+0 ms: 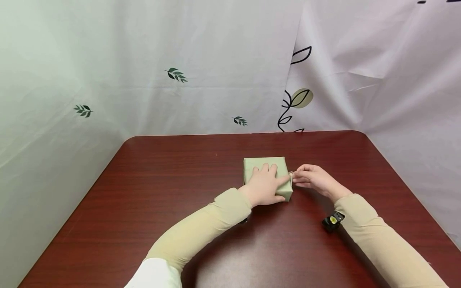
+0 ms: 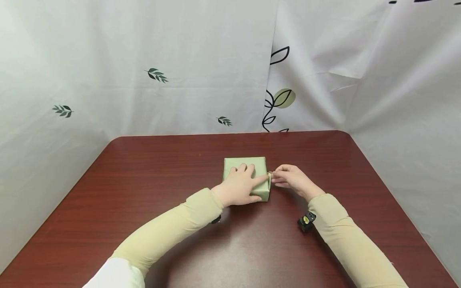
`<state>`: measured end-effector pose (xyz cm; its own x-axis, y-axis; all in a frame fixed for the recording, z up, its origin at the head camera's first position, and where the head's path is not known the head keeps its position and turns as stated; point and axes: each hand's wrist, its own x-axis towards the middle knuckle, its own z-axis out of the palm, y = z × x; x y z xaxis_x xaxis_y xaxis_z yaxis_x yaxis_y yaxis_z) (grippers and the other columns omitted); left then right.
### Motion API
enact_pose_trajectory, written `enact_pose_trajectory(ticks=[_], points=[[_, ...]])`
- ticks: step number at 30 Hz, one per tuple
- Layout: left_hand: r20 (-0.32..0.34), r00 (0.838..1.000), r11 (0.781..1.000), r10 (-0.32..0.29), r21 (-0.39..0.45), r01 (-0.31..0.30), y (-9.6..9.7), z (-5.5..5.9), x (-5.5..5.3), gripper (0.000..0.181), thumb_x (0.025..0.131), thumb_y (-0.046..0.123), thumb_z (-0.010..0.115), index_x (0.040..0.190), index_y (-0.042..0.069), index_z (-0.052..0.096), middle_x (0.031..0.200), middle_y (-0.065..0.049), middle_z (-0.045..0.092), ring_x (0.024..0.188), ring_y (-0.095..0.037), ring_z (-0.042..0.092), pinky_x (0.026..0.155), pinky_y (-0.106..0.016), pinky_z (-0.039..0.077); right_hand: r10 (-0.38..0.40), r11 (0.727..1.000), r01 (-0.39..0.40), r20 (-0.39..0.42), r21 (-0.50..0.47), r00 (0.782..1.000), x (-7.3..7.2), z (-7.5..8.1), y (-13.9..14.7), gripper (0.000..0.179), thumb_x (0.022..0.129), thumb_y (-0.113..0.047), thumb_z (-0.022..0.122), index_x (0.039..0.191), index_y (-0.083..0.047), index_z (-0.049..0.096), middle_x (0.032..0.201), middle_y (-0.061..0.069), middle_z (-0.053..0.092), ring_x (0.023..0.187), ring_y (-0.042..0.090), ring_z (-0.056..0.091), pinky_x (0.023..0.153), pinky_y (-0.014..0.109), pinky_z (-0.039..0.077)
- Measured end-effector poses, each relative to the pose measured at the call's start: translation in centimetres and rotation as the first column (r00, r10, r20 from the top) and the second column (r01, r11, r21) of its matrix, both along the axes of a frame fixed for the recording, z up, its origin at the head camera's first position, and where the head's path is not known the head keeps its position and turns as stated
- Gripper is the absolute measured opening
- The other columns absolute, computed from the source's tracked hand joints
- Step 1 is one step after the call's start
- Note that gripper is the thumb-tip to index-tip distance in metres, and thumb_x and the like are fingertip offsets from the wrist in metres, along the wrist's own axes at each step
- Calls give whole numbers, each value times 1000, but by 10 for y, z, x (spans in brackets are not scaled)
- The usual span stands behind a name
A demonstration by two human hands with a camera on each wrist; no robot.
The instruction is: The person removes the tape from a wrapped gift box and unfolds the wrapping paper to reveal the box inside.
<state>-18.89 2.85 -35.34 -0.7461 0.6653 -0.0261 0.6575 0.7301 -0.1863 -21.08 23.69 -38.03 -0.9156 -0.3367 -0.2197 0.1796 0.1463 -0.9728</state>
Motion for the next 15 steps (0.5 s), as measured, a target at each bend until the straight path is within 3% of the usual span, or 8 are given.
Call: enact_pose_trajectory(ticks=[9,12,15], points=[[-83,996,997,40,-65,-45,10,-4,3,67,84,62,57,143,43,34,134,-7,43,114,-24,44,84,-46,45,-23,980,27,-24,197,999,0,-1,10,12,96,-12,49,90,-5,57,83,-6,66,78,1,63,74,21,52],[-110,993,996,44,-66,-51,11,-5,5,65,84,61,58,142,43,36,132,-7,43,112,-24,44,82,-45,45,-24,950,38,-50,311,998,0,-2,13,13,93,-11,51,88,-3,59,82,-3,68,75,2,62,70,21,52],[-128,990,995,51,-73,-61,12,-5,6,63,83,61,59,140,43,37,131,-6,44,111,-24,45,80,-43,45,-9,890,45,-80,454,997,0,-3,16,13,89,-10,55,82,-1,61,76,-4,66,69,4,57,63,22,50]])
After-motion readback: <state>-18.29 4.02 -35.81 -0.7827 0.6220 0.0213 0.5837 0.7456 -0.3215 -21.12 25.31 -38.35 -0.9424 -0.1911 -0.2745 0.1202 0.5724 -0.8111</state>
